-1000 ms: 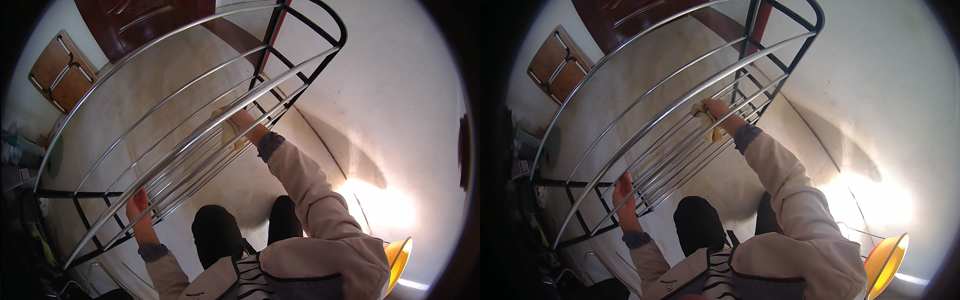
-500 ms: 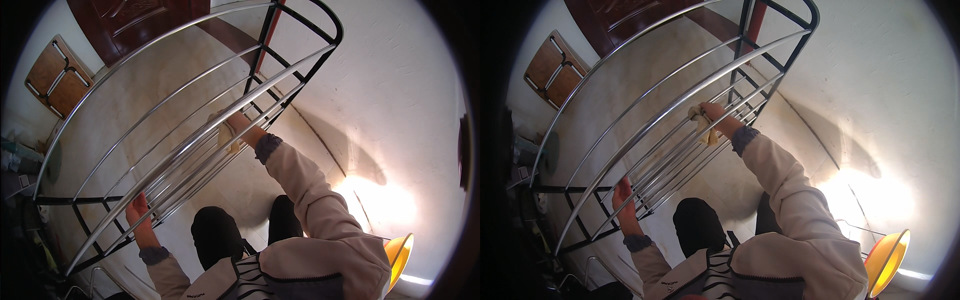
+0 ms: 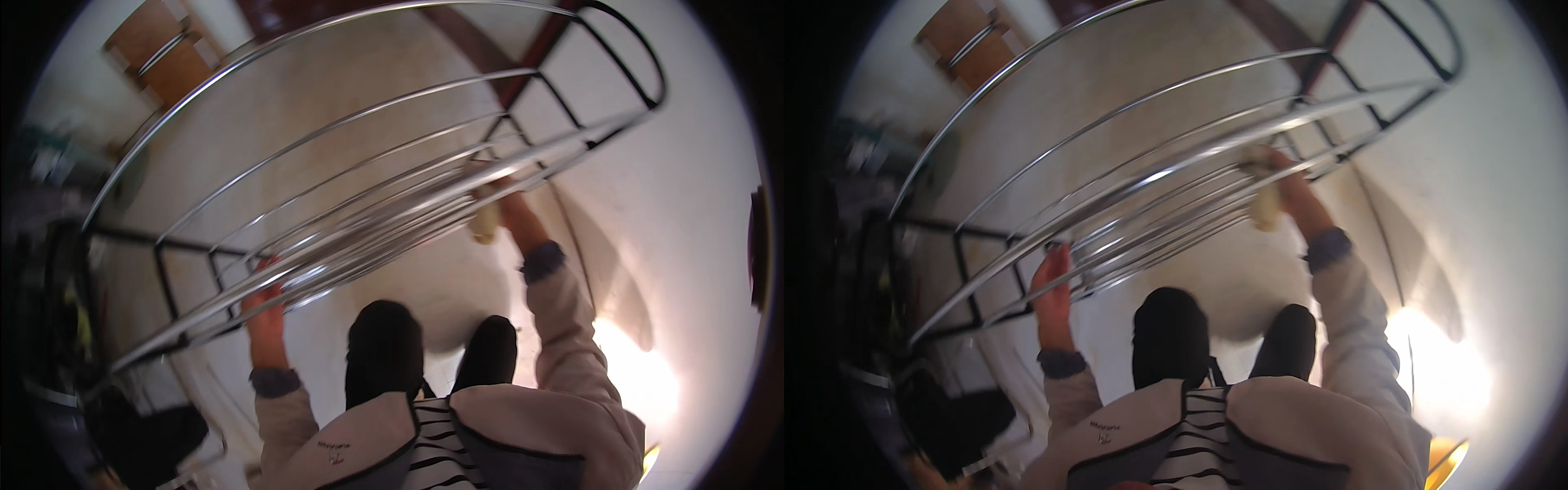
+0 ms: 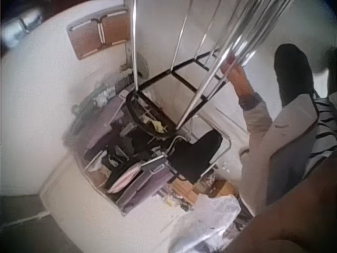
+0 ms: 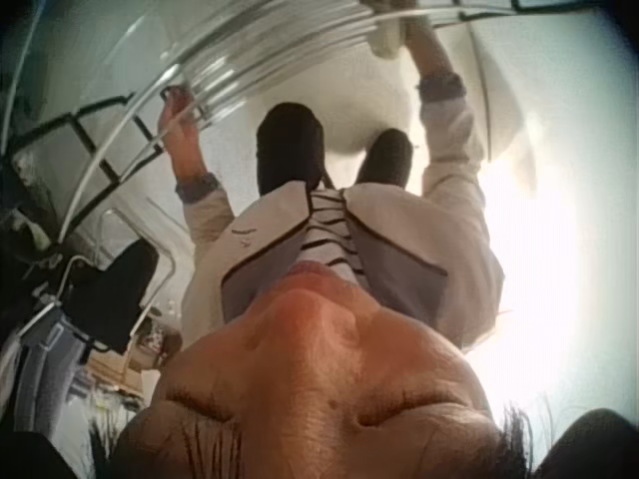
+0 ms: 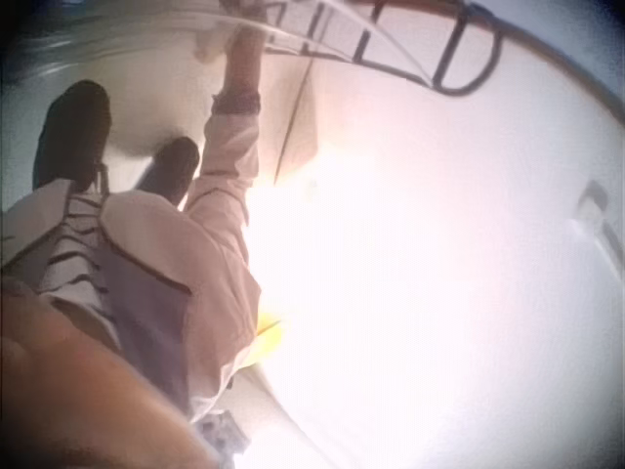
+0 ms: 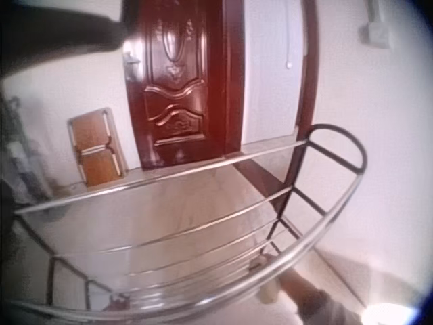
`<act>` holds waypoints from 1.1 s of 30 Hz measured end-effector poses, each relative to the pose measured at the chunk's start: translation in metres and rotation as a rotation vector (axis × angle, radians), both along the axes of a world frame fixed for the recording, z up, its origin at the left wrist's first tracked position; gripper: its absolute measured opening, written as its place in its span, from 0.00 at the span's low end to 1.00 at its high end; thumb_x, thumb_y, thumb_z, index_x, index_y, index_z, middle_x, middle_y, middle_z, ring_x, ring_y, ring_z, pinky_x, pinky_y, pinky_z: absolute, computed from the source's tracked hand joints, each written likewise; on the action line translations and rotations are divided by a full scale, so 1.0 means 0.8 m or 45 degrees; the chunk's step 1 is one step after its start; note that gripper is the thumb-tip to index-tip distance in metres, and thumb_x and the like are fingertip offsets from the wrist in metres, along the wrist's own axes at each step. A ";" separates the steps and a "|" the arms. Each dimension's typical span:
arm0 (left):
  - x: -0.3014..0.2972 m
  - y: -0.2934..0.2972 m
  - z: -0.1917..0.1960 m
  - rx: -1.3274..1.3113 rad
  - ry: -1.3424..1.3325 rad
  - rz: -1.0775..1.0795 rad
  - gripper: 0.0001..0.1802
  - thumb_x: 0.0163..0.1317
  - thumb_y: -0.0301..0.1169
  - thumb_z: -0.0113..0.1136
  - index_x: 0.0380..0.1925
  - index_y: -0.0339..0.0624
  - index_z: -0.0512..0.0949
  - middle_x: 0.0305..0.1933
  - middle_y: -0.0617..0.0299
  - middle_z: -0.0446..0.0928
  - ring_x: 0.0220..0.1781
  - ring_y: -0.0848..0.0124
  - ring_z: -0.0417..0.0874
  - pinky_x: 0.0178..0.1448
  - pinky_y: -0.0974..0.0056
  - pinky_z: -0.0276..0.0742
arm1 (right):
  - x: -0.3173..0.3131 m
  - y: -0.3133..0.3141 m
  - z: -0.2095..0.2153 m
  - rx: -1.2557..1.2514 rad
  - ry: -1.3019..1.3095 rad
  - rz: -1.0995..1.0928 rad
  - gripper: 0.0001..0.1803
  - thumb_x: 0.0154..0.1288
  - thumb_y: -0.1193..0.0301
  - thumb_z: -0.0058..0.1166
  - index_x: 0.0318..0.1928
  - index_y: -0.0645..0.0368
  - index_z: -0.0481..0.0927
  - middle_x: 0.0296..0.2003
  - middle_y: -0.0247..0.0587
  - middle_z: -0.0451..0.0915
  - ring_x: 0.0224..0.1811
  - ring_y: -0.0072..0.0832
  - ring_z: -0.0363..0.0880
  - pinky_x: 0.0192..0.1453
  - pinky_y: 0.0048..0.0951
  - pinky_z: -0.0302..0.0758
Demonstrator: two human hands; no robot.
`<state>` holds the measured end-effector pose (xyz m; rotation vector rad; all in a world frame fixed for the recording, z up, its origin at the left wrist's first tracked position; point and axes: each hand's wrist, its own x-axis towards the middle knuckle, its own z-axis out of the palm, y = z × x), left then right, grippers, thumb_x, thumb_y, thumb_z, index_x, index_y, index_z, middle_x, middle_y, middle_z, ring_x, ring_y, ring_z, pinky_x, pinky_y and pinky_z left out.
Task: The person assembles a metal drying rack by inserting horizontal metal rods into the frame and wiping them with a cloth. The person handles the rods one at a time, inserts them into the rack, and occasionally wipes the rods and frame.
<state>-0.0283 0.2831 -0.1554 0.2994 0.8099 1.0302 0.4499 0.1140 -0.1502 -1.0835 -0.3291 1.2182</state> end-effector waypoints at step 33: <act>-0.321 -0.319 -0.245 -0.341 1.094 -0.550 0.15 0.70 0.38 0.58 0.49 0.42 0.81 0.40 0.62 0.83 0.38 0.71 0.83 0.41 0.64 0.80 | -0.129 -0.134 -0.026 -0.266 0.517 0.213 0.29 0.77 0.44 0.40 0.56 0.56 0.76 0.38 0.36 0.79 0.25 0.20 0.69 0.22 0.19 0.69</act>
